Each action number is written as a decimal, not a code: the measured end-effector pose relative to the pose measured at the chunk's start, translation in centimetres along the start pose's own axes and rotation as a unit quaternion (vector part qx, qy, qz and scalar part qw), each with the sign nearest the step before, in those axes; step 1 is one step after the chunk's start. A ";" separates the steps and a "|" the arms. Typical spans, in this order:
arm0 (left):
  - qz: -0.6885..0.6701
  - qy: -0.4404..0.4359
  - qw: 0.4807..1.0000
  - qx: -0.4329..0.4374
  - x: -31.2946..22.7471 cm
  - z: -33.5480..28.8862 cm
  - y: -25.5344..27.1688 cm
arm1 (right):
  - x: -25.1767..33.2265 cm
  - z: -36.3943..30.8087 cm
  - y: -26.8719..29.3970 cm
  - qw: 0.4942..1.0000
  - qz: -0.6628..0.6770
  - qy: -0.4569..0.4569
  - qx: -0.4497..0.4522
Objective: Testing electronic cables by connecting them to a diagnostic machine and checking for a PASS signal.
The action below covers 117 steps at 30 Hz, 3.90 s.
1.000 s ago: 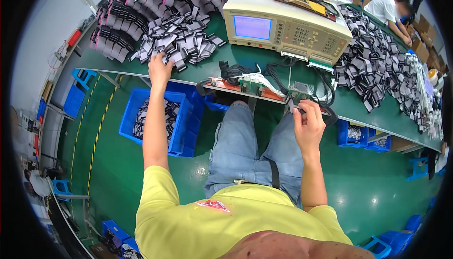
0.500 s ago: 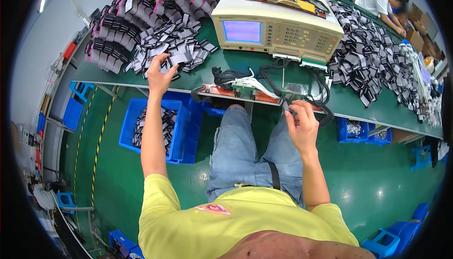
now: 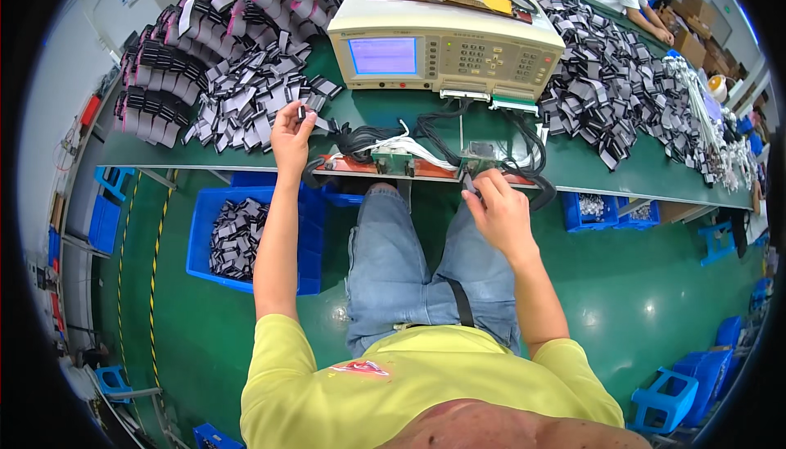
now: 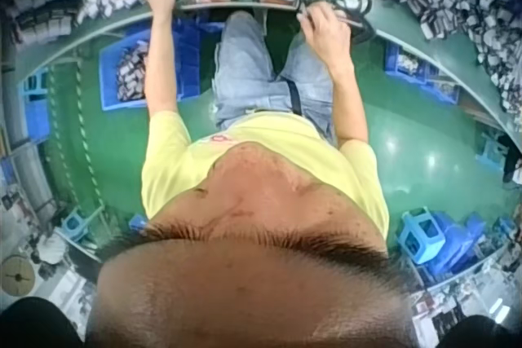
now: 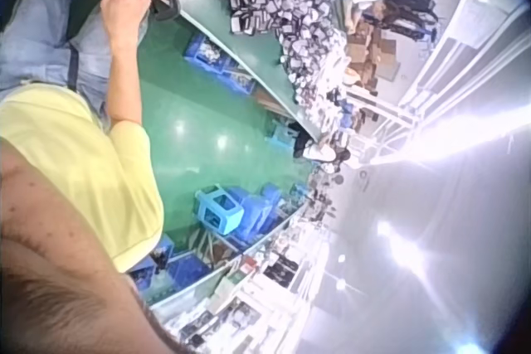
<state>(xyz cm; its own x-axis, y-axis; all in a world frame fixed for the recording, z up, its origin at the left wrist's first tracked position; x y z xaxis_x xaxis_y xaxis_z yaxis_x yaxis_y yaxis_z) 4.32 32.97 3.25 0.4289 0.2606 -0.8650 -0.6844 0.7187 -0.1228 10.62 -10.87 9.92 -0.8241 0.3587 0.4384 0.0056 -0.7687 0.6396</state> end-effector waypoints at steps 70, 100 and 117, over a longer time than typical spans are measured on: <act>-0.020 0.213 0.906 0.366 -11.0 -16.4 -21.7 | -5.6 -5.9 -0.7 0.766 0.537 -0.352 0.040; 0.104 0.087 0.963 0.231 -9.7 -15.6 -21.4 | -7.0 -5.3 -1.0 0.862 0.392 -0.320 -0.035; 0.138 0.035 0.959 0.247 -9.3 -15.2 -21.7 | -5.3 -2.0 2.1 0.968 0.089 -0.196 -0.127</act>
<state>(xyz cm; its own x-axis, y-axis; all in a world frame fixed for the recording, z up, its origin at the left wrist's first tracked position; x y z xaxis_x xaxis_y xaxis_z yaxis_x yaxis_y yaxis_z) 6.24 5.16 6.57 0.2182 0.4536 -0.8641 -0.3968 0.8502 0.3461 13.86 -15.44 7.63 -0.5446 0.3434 0.7652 -0.0531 -0.9246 0.3772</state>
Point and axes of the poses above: each hand's wrist, its own z-axis towards the middle knuckle, its own y-axis out of the back of the hand, x = y × z, the point moved 9 cm from there along z, towards the middle knuckle
